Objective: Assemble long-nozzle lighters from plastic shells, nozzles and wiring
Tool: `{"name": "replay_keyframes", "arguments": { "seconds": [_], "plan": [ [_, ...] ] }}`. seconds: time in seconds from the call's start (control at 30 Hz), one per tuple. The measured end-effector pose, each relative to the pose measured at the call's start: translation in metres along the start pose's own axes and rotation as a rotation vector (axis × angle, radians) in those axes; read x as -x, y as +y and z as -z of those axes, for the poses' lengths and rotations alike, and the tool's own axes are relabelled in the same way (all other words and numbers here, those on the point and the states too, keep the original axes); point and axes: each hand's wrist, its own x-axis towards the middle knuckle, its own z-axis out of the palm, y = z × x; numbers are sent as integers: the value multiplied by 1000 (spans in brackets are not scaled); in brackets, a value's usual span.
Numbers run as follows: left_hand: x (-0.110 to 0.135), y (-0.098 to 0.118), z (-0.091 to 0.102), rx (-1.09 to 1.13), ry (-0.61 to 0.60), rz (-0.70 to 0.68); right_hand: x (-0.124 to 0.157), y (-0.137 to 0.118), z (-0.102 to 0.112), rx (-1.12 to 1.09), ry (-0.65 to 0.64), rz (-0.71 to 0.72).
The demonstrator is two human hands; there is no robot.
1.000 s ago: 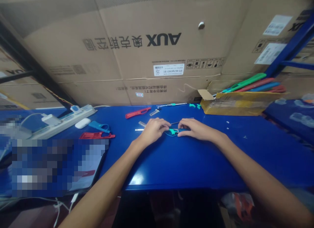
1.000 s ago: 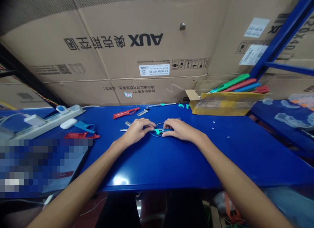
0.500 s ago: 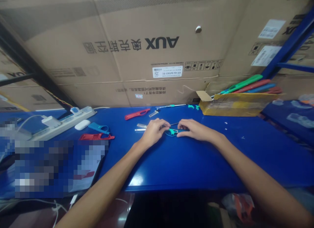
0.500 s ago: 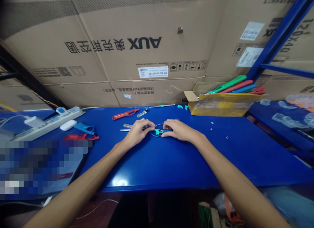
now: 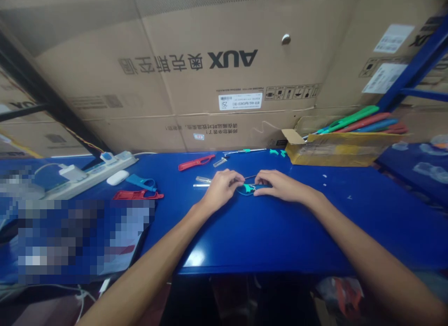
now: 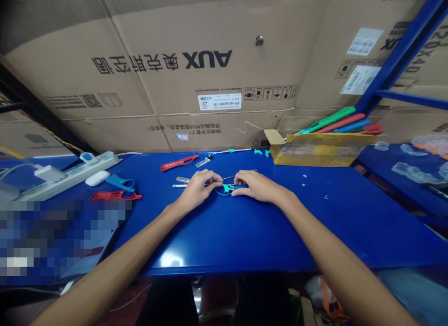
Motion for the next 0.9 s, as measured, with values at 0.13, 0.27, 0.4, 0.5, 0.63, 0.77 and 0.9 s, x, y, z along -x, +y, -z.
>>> {"name": "replay_keyframes", "arguments": {
  "seconds": [0.13,0.27,0.4,0.5,0.63,0.77,0.9],
  "plan": [
    [-1,1,2,-8,-34,13,0,1,-1,-4,-1,10],
    [1,8,7,-191,-107,-81,0,1,-1,5,0,1],
    [0,12,9,-368,-150,-180,1,1,0,5,11,7],
    [-3,13,10,-421,-158,-200,0,1,1,-10,10,7],
    [-7,14,13,-398,-180,-180,-1,1,1,-14,20,-8],
    [-8,12,13,-322,-164,-144,-1,1,0,-18,31,-4],
    [-8,7,10,-263,-122,-111,-1,1,0,-40,28,3]
  ]
}}
